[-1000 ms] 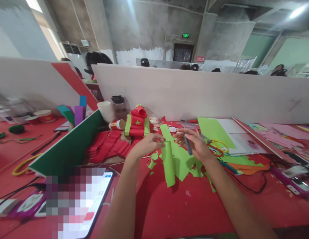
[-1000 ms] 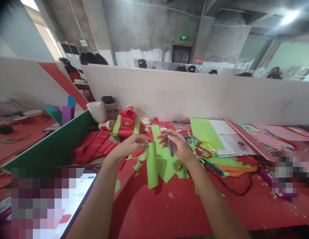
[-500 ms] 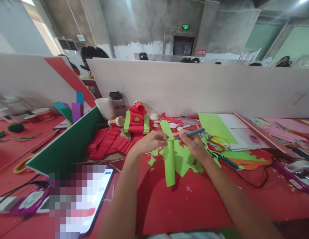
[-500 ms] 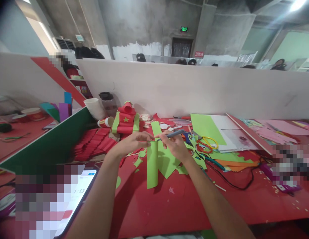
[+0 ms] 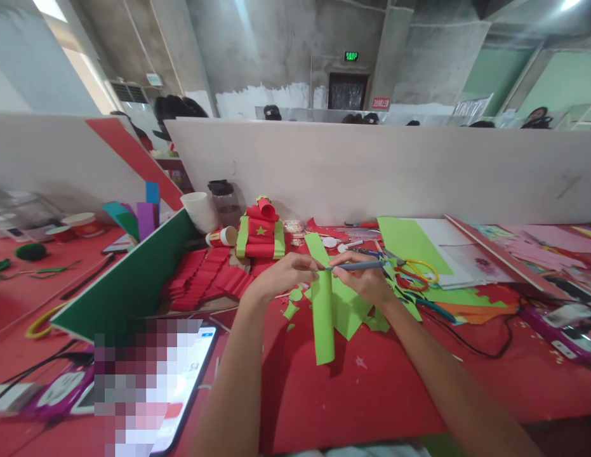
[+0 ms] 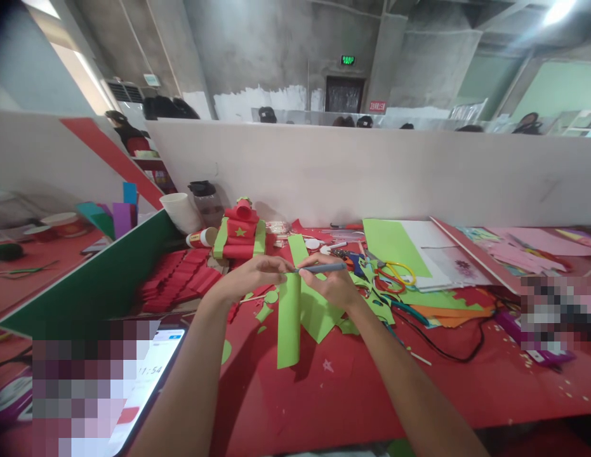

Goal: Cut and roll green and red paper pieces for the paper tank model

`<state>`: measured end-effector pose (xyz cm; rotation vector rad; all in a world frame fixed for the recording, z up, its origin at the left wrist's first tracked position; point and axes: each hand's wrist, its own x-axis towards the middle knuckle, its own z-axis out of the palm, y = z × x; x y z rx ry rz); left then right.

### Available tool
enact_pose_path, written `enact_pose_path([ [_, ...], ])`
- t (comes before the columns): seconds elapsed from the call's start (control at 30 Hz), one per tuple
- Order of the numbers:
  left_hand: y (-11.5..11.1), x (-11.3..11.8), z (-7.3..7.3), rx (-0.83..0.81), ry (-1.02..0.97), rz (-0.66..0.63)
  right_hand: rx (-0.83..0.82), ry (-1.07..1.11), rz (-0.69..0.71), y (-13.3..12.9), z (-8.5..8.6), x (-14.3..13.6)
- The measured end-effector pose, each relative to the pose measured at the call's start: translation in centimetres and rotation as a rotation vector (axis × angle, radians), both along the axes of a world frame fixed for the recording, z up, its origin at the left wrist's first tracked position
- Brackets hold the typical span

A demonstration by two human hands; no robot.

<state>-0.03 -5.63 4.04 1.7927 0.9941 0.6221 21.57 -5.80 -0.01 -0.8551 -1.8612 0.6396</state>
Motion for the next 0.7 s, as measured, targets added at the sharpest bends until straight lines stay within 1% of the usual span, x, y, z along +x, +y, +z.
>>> enact_pose_path([
  [0.1,-0.02,-0.1,0.0,-0.005,-0.001,-0.01,-0.021,-0.007,0.03,-0.06,-0.14,-0.08],
  [0.4,0.01,0.06,-0.11,-0.011,0.018,0.037,-0.034,-0.025,-0.002,-0.21,-0.17,-0.15],
  [0.7,-0.02,0.03,-0.16,0.003,-0.007,0.021,-0.045,-0.016,0.021,-0.25,-0.08,-0.17],
])
